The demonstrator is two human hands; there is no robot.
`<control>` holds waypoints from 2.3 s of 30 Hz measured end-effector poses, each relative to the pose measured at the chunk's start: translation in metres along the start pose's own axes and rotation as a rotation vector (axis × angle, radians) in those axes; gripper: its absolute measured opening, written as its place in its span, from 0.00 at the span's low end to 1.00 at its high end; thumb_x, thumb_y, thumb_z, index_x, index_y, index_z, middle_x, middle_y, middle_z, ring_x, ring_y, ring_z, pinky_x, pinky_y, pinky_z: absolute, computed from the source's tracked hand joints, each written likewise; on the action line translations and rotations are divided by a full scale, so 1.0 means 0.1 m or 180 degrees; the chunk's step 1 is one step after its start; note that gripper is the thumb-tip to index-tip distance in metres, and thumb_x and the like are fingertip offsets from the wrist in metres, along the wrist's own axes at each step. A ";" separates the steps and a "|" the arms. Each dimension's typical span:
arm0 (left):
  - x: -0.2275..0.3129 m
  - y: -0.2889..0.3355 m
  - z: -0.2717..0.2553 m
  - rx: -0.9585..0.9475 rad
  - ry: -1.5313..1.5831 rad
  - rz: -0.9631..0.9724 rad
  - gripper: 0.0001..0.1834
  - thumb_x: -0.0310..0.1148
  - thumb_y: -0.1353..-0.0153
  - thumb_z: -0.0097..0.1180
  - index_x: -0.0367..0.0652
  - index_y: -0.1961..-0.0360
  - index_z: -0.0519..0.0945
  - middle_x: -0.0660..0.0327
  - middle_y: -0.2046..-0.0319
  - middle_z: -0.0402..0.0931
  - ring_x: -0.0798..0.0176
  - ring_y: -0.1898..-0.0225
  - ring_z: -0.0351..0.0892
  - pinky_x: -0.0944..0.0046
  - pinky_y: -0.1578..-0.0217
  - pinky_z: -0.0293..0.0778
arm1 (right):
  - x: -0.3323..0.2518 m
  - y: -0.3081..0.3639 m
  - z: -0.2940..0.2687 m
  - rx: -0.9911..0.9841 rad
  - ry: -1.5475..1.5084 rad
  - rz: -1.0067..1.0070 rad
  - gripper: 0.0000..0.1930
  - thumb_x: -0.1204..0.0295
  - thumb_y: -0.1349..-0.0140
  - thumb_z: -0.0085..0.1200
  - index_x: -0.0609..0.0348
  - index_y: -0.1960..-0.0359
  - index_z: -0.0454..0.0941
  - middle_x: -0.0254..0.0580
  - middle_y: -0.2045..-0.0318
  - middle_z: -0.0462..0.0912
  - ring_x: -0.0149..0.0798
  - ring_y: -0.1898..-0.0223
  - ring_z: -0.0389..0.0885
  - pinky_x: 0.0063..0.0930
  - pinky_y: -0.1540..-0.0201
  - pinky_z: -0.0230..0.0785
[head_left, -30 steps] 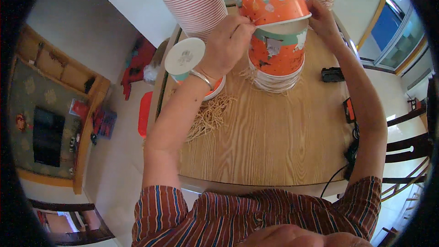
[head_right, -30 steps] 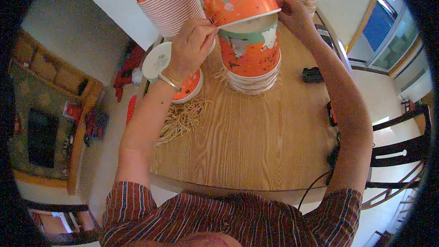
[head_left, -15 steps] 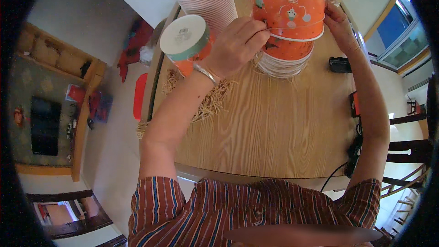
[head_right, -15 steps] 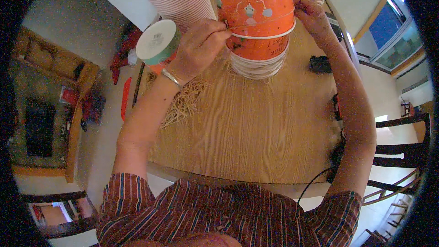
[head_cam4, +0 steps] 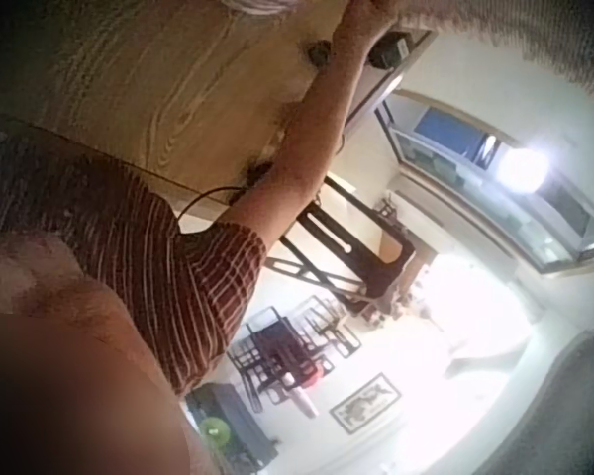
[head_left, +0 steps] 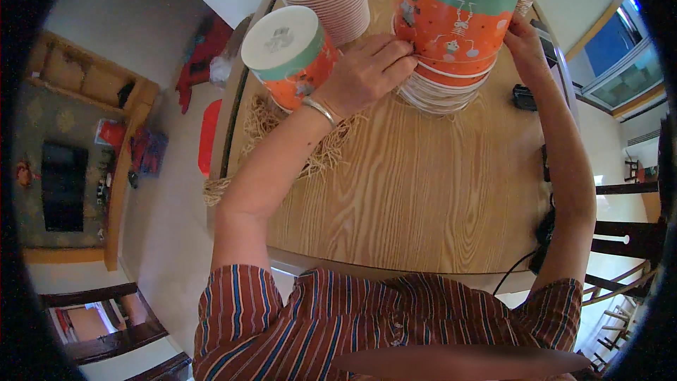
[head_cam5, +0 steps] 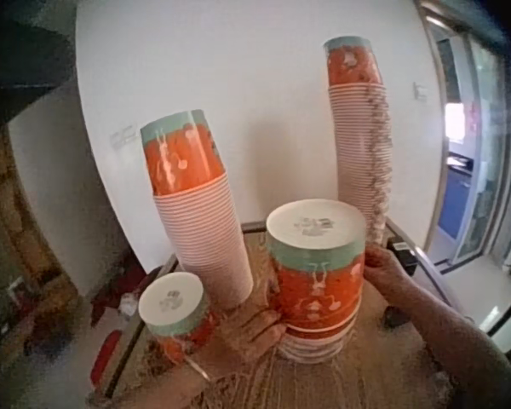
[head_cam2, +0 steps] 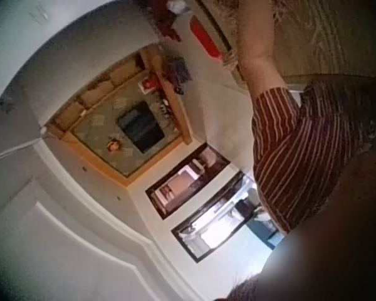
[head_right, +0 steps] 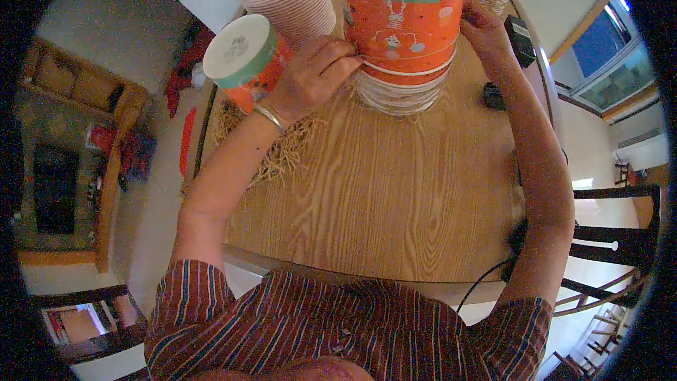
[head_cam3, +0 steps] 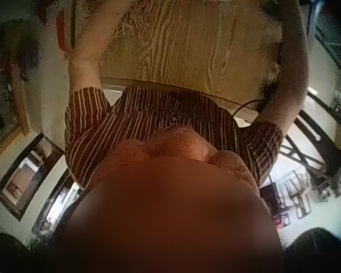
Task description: Tying decorative or securing raffia/string around paper bowls.
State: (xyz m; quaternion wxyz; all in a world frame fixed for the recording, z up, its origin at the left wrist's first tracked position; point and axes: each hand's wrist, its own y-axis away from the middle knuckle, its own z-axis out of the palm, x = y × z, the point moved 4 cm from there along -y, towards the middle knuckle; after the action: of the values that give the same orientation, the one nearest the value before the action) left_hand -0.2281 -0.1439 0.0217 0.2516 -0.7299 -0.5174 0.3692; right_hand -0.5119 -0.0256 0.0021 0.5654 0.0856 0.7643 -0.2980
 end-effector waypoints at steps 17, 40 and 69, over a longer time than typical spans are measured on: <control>0.02 0.16 0.06 -0.0141 0.0237 -0.0228 0.12 0.24 0.50 0.58 0.41 0.61 0.78 0.58 0.60 0.74 0.54 0.56 0.76 0.60 0.56 0.76 | 0.07 0.09 0.06 0.0114 0.0105 0.0039 0.12 0.77 0.35 0.52 0.59 0.51 0.76 0.32 0.55 0.81 0.28 0.51 0.76 0.25 0.44 0.66; -0.27 0.38 0.39 0.0147 0.2467 -0.3047 0.23 0.28 0.33 0.46 0.39 0.37 0.67 0.54 0.43 0.73 0.61 0.41 0.70 0.63 0.40 0.65 | -0.01 0.13 0.15 0.0091 0.0100 0.0259 0.16 0.76 0.35 0.53 0.59 0.45 0.74 0.35 0.49 0.79 0.30 0.47 0.76 0.27 0.40 0.65; -0.25 0.55 0.53 -0.0461 0.4048 -0.3407 0.45 0.30 0.43 0.63 0.47 0.28 0.51 0.51 0.34 0.57 0.55 0.35 0.62 0.57 0.39 0.66 | -0.27 0.48 0.30 -0.0175 0.0251 -0.0057 0.40 0.60 0.42 0.64 0.60 0.32 0.56 0.44 0.34 0.62 0.40 0.31 0.56 0.42 0.29 0.43</control>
State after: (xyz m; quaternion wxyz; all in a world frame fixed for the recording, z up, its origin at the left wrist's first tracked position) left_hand -0.2436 -0.1865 -0.0447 0.5896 -0.4690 -0.5761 -0.3169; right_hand -0.4558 0.0017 0.0039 0.5344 0.0749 0.7946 -0.2782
